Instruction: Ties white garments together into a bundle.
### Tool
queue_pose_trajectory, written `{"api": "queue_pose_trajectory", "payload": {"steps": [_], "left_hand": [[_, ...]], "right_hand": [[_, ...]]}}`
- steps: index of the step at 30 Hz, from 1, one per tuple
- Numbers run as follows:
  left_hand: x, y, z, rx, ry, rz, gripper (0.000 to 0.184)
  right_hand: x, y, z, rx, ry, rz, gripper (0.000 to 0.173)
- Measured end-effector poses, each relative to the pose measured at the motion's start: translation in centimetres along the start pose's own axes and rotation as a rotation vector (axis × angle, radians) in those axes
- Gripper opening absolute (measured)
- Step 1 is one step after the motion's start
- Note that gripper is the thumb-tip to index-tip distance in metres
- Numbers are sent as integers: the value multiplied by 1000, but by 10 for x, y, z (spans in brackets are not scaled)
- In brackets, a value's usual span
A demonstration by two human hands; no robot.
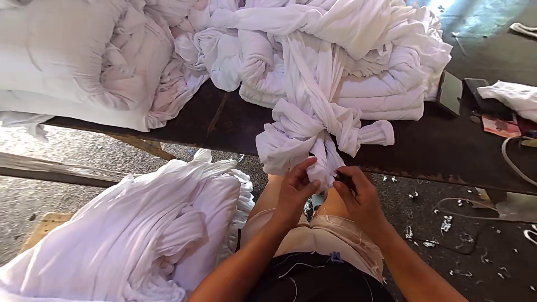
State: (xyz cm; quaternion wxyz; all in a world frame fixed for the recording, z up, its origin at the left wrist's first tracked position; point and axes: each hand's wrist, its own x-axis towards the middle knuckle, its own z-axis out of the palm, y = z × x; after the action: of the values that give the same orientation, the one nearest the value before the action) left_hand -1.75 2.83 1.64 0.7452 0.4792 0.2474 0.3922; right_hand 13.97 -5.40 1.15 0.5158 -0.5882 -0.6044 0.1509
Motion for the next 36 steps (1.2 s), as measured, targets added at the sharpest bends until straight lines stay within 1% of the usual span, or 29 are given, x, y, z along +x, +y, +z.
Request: {"api": "queue_pose_trajectory", "payload": {"steps": [2, 3, 5, 7, 8, 10, 12, 14, 15, 16, 17, 19, 20, 21, 23, 26, 28, 29, 30, 31, 32, 33, 34, 35, 36], "left_hand": [[-3, 4, 3, 60, -62, 20, 42], [-3, 5, 4, 84, -86, 26, 42], [-1, 5, 3, 125, -112, 52, 44], [1, 4, 0, 255, -123, 135, 44], [3, 1, -2, 372, -102, 213, 42], [9, -2, -7, 592, -25, 348, 37], [16, -3, -10, 793, 68, 392, 35], [24, -3, -17, 878, 142, 392, 31], [28, -2, -21, 844, 163, 371, 26], [32, 1, -23, 756, 160, 315, 23], [34, 7, -23, 608, 128, 198, 22], [36, 17, -18, 191, 12, -84, 25], [37, 19, -14, -14, -26, -192, 27], [38, 18, -12, -169, -31, -255, 29], [40, 16, -10, -338, 6, -282, 31], [39, 14, -10, -380, 27, -242, 31], [36, 12, -13, -359, -5, -198, 29], [35, 10, -15, -345, -36, -172, 29], [34, 9, -17, -320, -65, -145, 28], [33, 8, -18, -297, -87, -124, 28], [32, 8, -19, -275, -101, -105, 28], [31, 8, -18, -251, -102, -86, 28], [30, 8, -18, -218, -97, -64, 29], [28, 8, -16, -177, -93, -43, 30], [27, 8, -16, -129, -97, -21, 33]], "right_hand": [[1, -6, 3, 1, -11, 32, 54], [2, -7, 5, -1, -11, 55, 53], [8, -5, 6, -23, 10, 95, 38], [13, -1, 5, -21, 29, 137, 26], [15, 0, 3, -21, 29, 148, 22], [16, 1, 3, -16, 7, 144, 21], [16, 0, 4, 49, -23, 139, 21], [15, -5, 2, 220, -73, 209, 20], [17, -9, 0, 355, -88, 296, 17], [20, -12, -3, 516, -91, 405, 13], [23, -12, -6, 683, -79, 521, 11], [28, -6, -9, 965, -7, 700, 15], [30, -3, -10, 1054, 34, 774, 20], [33, -1, -10, 1109, 71, 836, 25], [35, 2, -9, 1170, 107, 911, 32], [35, 4, -7, 1218, 113, 927, 35], [35, 4, -6, 1176, 114, 900, 33], [35, 3, -6, 1098, 110, 865, 28], [35, 1, -5, 950, 95, 806, 20], [34, 1, -5, 728, 73, 702, 11], [31, 2, -4, 480, 57, 561, 15], [28, 4, -5, 281, 41, 423, 28], [26, 3, -5, 149, 27, 335, 41], [25, 0, -7, 72, 11, 290, 48], [24, -4, -7, 25, -4, 256, 48]]}}
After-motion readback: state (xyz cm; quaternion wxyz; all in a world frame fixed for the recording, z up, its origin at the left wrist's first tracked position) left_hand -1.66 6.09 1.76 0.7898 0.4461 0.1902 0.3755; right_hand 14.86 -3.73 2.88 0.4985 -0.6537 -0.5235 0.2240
